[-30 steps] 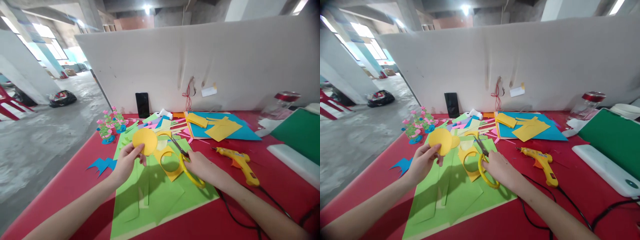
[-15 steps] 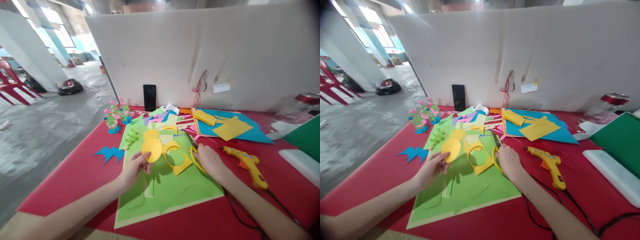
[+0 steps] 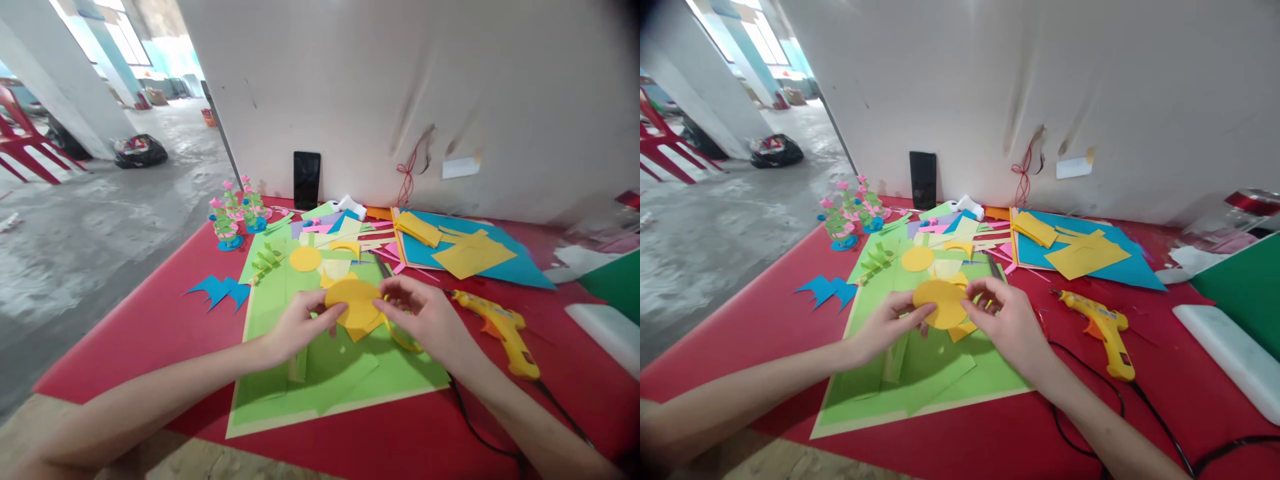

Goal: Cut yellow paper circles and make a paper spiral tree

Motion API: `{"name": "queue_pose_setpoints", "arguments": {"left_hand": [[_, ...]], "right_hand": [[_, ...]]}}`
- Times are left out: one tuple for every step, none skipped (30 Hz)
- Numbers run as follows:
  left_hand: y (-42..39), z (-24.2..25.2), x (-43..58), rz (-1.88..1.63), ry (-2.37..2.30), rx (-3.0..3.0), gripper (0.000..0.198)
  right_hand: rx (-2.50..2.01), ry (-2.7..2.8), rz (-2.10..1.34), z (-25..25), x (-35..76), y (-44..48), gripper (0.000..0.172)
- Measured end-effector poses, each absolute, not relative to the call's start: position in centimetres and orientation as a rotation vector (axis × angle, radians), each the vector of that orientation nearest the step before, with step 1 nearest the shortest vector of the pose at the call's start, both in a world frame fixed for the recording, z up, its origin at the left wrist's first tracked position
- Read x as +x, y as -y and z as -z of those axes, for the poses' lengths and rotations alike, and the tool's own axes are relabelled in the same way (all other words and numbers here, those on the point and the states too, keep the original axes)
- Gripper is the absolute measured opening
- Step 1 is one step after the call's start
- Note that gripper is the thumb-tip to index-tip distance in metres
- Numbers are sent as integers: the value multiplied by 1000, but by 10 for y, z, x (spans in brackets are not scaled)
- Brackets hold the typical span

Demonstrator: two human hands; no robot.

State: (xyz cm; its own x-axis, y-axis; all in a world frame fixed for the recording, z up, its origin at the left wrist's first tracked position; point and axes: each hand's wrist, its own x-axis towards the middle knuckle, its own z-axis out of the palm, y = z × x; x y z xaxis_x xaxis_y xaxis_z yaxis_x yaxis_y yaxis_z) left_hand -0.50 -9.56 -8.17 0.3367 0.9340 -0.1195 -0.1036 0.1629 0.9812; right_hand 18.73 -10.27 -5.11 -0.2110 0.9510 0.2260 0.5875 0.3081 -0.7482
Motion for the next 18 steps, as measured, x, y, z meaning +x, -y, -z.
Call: {"name": "queue_pose_setpoints", "arguments": {"left_hand": [[95,82,-2,-955,-921,1140,16],[95,83,2,-992,-888,1092,22],[95,83,6,-1025,-840,1010,28],[95,82,10,-1045,-767,892,31],[96,80,14,-1042,-684,762,32],[96,78,18,-1020,-603,640,33],[97,74,21,-993,-532,549,35],[98,70,24,-962,-484,488,41],[99,66,26,-934,-456,446,45],[100,62,28,-915,-442,416,49],[100,58,28,-894,-438,401,52],[100,55,29,-882,-438,399,53],[100,52,28,-879,-443,404,53],[99,51,28,-882,-450,410,52],[98,51,27,-893,-453,413,50],[98,52,26,-905,-454,410,49],[97,54,25,-916,-451,408,46],[97,56,24,-924,-447,406,43]], "right_hand": [[-1355,1869,-616,52,186,105,6],[-1344,1840,-528,53,185,106,4],[-1332,1811,-424,55,185,108,4],[-1311,1792,-309,56,185,109,8],[-1274,1791,-194,58,185,111,12],[-1219,1812,-83,60,184,112,16],[-1151,1850,19,63,184,113,19],[-1079,1900,110,66,183,115,23],[-1010,1954,188,68,182,116,26],[-955,2004,251,71,181,117,28],[-917,2041,304,73,180,118,29],[-893,2070,341,75,179,118,29],[-880,2093,362,75,178,119,29],[-876,2108,371,76,177,118,28],[-879,2119,368,75,177,118,27],[-892,2129,352,74,177,118,26],[-912,2145,320,72,176,117,27],[-939,2164,275,70,176,117,28]]}}
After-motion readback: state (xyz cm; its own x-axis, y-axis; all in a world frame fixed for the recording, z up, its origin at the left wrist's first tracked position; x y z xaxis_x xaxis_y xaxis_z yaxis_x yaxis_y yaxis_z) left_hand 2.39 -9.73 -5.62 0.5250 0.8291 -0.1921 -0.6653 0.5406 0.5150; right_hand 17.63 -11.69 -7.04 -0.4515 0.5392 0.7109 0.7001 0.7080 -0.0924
